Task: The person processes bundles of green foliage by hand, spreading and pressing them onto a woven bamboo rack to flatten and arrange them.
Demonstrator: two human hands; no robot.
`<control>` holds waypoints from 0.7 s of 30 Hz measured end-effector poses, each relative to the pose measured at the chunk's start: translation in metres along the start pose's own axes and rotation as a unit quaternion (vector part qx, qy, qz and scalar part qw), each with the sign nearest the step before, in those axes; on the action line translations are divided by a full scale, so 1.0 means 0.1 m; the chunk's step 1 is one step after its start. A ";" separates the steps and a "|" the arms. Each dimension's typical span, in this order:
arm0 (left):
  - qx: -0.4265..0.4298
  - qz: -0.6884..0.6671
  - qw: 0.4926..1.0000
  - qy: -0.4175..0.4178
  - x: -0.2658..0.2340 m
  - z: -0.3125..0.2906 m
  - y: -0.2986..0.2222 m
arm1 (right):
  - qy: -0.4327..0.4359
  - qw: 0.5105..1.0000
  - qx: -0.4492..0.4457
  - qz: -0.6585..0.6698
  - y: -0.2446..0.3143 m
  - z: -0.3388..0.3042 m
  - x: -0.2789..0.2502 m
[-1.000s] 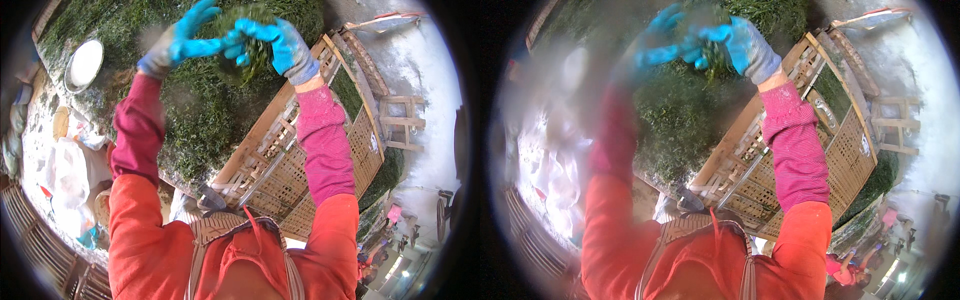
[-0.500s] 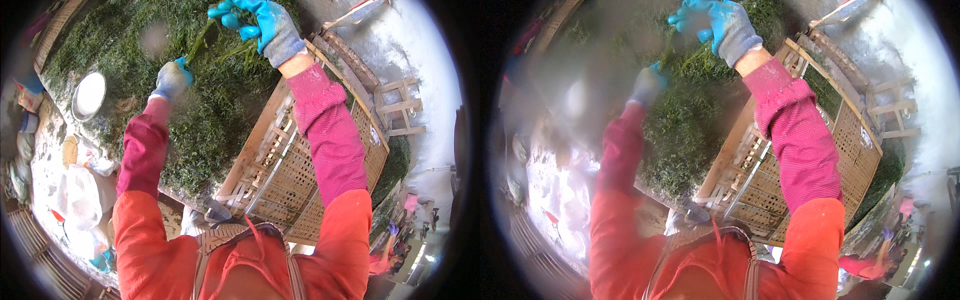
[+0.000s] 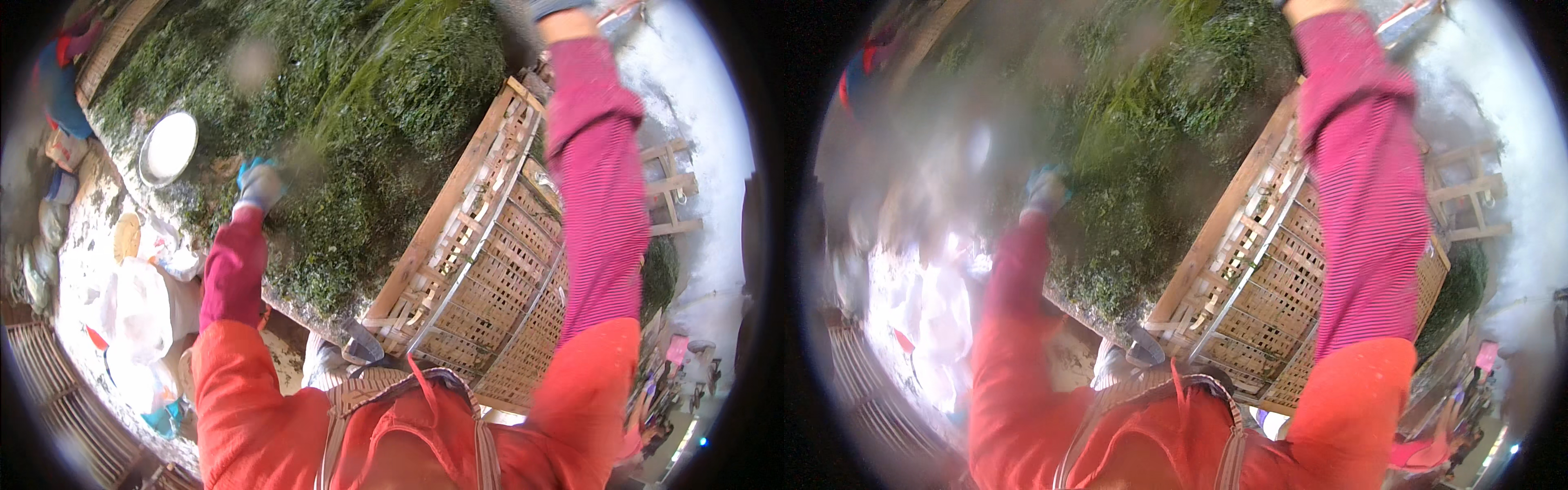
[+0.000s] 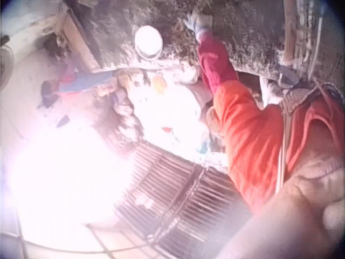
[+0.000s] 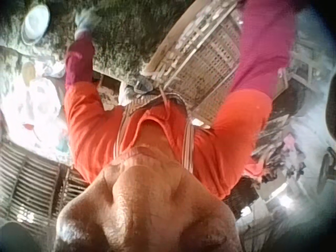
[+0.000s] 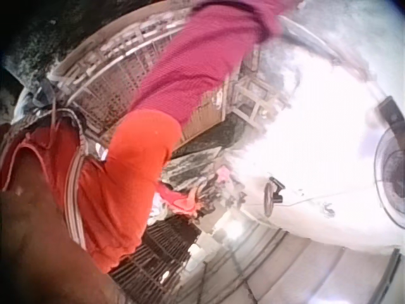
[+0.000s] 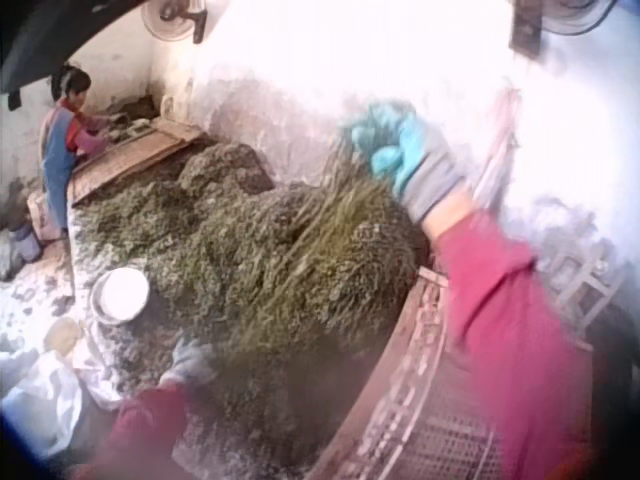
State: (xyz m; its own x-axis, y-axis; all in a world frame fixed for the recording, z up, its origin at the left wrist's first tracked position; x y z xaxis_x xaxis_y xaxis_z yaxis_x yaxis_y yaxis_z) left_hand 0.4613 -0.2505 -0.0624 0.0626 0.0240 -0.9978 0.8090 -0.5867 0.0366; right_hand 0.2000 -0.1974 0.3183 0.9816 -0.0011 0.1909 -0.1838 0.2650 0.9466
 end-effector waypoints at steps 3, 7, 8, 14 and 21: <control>0.008 0.029 0.999 0.033 0.06 0.00 -0.08 | -0.003 0.999 -0.030 -0.031 0.46 -0.01 -0.12; 0.014 0.051 0.965 0.255 -0.01 0.03 -0.30 | 0.001 0.996 -0.037 -0.077 0.72 -0.37 -0.24; 0.011 0.011 0.998 0.062 -0.50 0.04 -0.40 | 0.010 0.995 -0.035 -0.096 0.79 -0.53 -0.20; 0.328 -0.793 0.513 -0.032 -2.26 -0.70 -2.05 | 0.074 0.984 0.129 -0.098 -0.06 -2.15 -0.12; 0.057 -0.914 0.146 0.374 -0.76 -1.03 -3.83 | -0.082 0.940 0.323 0.071 -1.62 -4.04 -0.61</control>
State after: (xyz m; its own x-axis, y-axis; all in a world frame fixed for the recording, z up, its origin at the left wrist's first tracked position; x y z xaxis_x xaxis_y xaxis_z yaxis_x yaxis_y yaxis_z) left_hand 0.2065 0.0559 0.0056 -0.1152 0.2815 0.9526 -0.1384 0.9451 -0.2960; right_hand 0.1909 0.1491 0.0482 0.9334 -0.1729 0.3145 -0.3573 -0.3665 0.8591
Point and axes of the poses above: each hand's wrist, its own z-axis towards the middle knuckle, its own x-axis out of the palm, y = z × x, the point moved 10 cm from there along z, towards the middle knuckle, and after that the axes turned 4 degrees about y, right-handed, at the moved point
